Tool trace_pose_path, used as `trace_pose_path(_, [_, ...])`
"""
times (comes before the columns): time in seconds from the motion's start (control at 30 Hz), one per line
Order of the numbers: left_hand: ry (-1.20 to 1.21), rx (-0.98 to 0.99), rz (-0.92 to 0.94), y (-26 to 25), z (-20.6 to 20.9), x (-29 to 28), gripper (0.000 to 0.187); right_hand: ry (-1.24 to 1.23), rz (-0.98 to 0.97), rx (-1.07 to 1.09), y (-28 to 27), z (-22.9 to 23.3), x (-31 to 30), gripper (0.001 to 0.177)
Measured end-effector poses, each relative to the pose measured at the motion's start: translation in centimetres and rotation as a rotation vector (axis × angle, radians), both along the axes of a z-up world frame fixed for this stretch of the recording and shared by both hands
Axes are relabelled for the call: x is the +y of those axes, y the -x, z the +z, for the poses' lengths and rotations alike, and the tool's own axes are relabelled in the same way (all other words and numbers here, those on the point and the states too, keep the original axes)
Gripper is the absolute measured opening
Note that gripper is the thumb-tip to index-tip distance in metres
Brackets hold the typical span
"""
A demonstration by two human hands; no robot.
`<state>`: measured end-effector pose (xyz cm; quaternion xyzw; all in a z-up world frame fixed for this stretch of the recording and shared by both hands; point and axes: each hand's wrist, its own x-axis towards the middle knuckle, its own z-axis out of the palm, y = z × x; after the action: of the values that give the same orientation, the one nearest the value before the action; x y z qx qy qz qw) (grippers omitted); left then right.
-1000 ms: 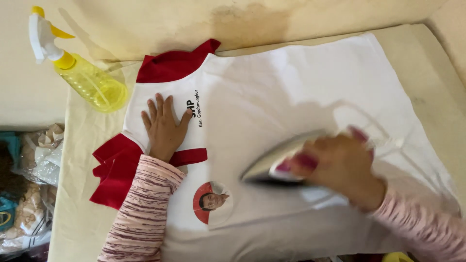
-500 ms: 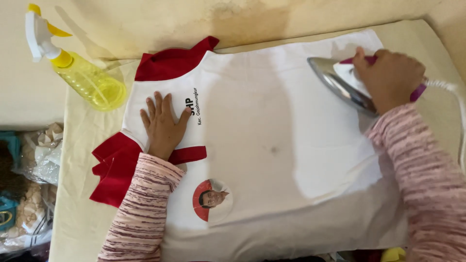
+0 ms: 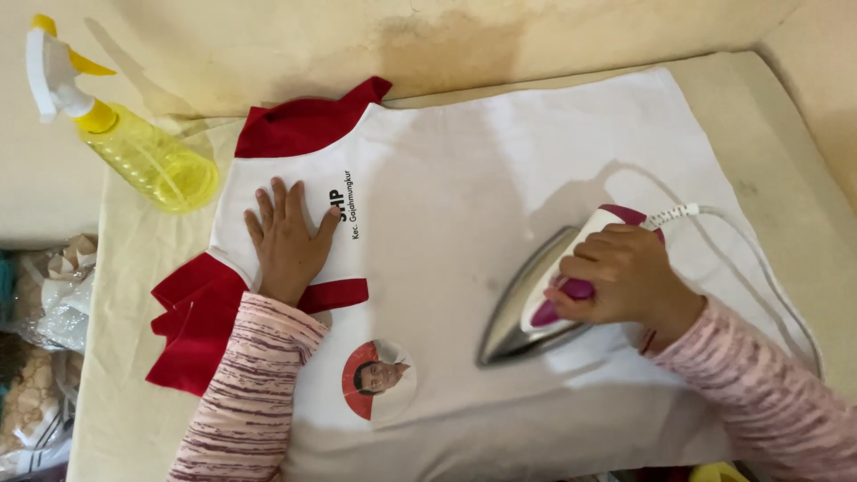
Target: Ironing a white and red polo shirt on an ironing board using a steam iron and water spray.
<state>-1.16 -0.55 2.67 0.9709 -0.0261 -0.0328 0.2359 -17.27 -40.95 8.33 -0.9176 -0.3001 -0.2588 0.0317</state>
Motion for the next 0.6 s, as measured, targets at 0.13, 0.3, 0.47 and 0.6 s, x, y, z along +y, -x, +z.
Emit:
trace_pose_path(0.13, [0.008, 0.004, 0.009, 0.1, 0.3, -0.2, 0.081, 0.142, -0.208, -0.176, -3.6, 0.2, 0.1, 0.041])
trace_pose_path(0.3, [-0.003, 0.009, 0.004, 0.1, 0.4, -0.1, 0.079, 0.166, -0.944, 0.144, -14.0, 0.8, -2.4, 0.074])
trace_pose_path(0.47, [-0.010, 0.004, -0.006, 0.0, 0.3, 0.0, 0.081, 0.116, -1.016, 0.076, -20.6, -0.4, -6.6, 0.066])
trace_pose_path(0.6, [-0.027, -0.002, -0.012, -0.3, -0.4, 0.2, 0.083, 0.125, -0.791, 0.214, -18.5, 1.6, -5.7, 0.057])
